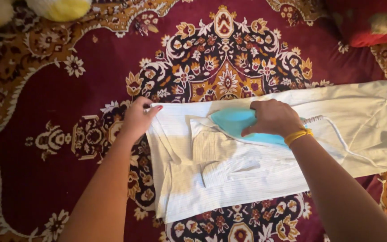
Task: Ironing and then folding a white shirt on a bed.
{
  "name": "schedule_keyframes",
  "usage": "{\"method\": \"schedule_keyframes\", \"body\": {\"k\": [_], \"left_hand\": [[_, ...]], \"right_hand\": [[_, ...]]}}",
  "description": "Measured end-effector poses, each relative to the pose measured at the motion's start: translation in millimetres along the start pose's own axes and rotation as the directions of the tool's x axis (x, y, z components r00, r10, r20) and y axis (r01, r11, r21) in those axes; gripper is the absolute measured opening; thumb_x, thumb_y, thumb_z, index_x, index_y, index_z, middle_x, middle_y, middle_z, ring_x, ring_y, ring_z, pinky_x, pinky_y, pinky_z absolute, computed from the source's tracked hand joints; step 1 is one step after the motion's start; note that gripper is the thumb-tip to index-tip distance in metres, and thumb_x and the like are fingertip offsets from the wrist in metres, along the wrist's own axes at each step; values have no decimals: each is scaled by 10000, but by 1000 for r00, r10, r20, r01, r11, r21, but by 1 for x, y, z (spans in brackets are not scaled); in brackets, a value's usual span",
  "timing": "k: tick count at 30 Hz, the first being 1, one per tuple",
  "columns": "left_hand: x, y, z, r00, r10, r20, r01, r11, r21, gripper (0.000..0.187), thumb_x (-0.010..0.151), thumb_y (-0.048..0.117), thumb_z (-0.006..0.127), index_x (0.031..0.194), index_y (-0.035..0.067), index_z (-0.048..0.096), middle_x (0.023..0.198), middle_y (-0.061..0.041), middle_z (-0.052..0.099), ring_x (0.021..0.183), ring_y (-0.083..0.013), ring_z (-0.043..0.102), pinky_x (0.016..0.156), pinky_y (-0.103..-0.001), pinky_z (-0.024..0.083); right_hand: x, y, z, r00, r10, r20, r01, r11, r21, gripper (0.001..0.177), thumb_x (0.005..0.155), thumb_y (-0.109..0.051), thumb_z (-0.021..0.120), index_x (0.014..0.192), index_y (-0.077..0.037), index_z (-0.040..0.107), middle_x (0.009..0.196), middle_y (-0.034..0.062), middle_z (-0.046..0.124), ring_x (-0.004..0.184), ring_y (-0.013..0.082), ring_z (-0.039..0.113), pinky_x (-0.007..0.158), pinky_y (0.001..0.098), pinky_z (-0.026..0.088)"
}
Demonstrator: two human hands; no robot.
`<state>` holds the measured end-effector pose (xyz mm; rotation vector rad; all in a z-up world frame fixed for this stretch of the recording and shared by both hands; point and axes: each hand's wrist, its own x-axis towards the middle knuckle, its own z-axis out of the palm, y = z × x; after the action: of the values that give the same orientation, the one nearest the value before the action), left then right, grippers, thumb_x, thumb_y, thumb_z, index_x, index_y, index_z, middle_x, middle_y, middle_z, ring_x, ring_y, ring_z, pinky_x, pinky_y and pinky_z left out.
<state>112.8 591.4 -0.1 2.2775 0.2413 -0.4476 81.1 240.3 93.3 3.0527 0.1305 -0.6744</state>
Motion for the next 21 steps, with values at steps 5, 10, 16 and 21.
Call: {"method": "schedule_keyframes", "body": {"k": [5,10,16,21], "left_hand": [[-1,-29,8,980,-26,-197,17,999,-50,261,960,261,697,1141,74,676,1209,-96,730,976,-265,744,891,-414,601],[-25,-6,74,773,494,-398,-368,860,353,222,999,177,649,1215,169,697,1369,-83,657,1378,-305,547,1211,-489,429],[-81,46,105,958,277,74,-259,730,632,624,941,666,209,1560,600,259,1716,90,113,1490,-490,17,1090,-843,13],[-73,37,105,957,280,72,-251,686,683,639,930,701,224,1559,594,198,1718,117,58,1492,-481,-15,1031,-865,-40]], "right_hand": [[0,-1,0,1000,7,0,-7,1000,3,702,561,-624,874,1043,-134,731,983,128,768,963,351,728,890,471,566],[2,3,2,999,-45,1,45,999,-1,736,569,-635,862,1071,-116,717,965,156,775,958,366,731,886,477,572],[-10,44,18,999,-9,32,12,995,-99,831,582,-639,860,1224,-147,669,1007,188,753,958,389,729,886,495,567],[-15,117,31,951,303,64,-309,945,110,815,602,-636,871,1131,-37,711,945,190,788,925,363,771,905,455,590]]}}
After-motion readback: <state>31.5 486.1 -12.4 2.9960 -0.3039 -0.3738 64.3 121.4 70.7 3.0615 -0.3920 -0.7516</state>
